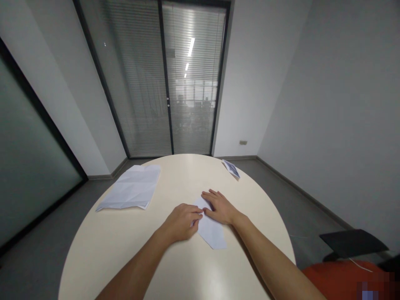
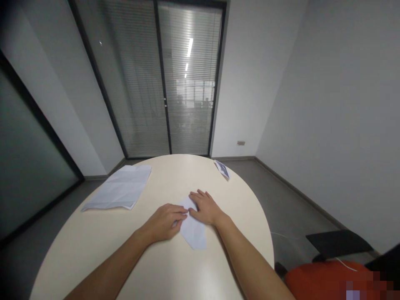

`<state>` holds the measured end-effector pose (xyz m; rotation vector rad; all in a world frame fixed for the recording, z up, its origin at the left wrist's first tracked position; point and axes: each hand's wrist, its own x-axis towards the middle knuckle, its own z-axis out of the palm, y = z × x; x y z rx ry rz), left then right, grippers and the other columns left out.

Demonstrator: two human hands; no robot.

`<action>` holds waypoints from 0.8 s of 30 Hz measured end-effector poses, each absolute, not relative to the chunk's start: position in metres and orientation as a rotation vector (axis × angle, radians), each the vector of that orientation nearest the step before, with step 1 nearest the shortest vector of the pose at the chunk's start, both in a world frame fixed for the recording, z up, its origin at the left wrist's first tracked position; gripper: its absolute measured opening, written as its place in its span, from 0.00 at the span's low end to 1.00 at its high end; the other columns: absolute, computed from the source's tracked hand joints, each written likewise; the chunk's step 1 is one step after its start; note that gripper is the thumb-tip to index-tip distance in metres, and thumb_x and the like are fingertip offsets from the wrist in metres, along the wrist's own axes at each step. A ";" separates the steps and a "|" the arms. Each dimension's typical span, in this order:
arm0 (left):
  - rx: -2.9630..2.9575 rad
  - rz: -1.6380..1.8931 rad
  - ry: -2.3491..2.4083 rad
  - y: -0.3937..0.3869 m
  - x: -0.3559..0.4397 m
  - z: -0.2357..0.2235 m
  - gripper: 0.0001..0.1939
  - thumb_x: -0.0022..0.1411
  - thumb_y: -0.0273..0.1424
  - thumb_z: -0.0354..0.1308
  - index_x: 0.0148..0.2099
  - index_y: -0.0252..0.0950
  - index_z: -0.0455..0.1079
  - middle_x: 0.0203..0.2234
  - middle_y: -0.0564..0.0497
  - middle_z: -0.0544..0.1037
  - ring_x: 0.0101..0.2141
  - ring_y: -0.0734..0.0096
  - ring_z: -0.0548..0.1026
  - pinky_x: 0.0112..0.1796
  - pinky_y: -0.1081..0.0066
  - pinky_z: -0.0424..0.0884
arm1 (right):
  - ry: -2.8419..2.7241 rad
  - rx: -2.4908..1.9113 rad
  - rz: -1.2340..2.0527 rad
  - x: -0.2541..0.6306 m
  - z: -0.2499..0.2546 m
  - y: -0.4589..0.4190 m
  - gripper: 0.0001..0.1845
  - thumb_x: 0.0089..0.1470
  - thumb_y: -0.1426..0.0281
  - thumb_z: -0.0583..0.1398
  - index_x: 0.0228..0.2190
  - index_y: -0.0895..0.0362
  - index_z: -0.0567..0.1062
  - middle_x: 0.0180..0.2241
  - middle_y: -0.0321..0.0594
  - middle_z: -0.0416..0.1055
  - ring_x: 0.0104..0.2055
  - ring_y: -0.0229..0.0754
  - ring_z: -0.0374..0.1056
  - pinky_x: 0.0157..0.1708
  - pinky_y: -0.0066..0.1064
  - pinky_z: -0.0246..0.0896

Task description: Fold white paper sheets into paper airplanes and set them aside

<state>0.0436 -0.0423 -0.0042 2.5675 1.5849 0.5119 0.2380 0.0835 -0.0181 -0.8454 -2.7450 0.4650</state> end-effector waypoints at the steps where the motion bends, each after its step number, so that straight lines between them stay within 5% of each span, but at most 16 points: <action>1: 2.561 0.509 1.620 -0.043 0.047 -0.002 0.15 0.64 0.28 0.54 0.49 0.43 0.78 0.51 0.50 0.79 0.52 0.62 0.75 0.55 0.60 0.66 | -2.731 -0.855 0.449 0.238 -0.019 0.085 0.34 0.58 0.59 0.59 0.64 0.56 0.64 0.66 0.48 0.58 0.69 0.60 0.48 0.66 0.57 0.43; 9: 2.506 0.446 1.986 -0.041 0.051 -0.002 0.15 0.70 0.35 0.51 0.47 0.38 0.78 0.52 0.45 0.78 0.53 0.54 0.72 0.53 0.54 0.65 | -2.633 -0.849 0.248 0.237 -0.014 0.088 0.21 0.61 0.64 0.57 0.52 0.59 0.75 0.53 0.49 0.73 0.58 0.52 0.64 0.62 0.45 0.54; 13: 2.401 0.417 2.193 -0.040 0.043 -0.008 0.20 0.67 0.41 0.54 0.55 0.36 0.73 0.61 0.40 0.69 0.57 0.49 0.67 0.53 0.53 0.65 | -2.625 -0.897 0.196 0.237 -0.008 0.084 0.17 0.61 0.66 0.56 0.46 0.60 0.78 0.47 0.50 0.76 0.53 0.52 0.66 0.56 0.41 0.59; 18: 2.355 0.419 2.183 -0.038 0.029 -0.014 0.23 0.72 0.40 0.45 0.62 0.35 0.67 0.59 0.40 0.71 0.57 0.54 0.67 0.54 0.56 0.65 | -2.604 -0.978 0.151 0.237 -0.003 0.081 0.17 0.63 0.66 0.54 0.40 0.59 0.81 0.38 0.49 0.77 0.47 0.51 0.68 0.50 0.40 0.61; 24: 2.400 0.476 2.026 -0.035 0.020 -0.022 0.27 0.69 0.44 0.51 0.65 0.36 0.64 0.62 0.41 0.68 0.61 0.55 0.65 0.61 0.56 0.58 | -2.669 -0.530 0.343 0.239 -0.006 0.078 0.18 0.62 0.63 0.58 0.50 0.57 0.78 0.50 0.49 0.73 0.53 0.49 0.67 0.56 0.40 0.61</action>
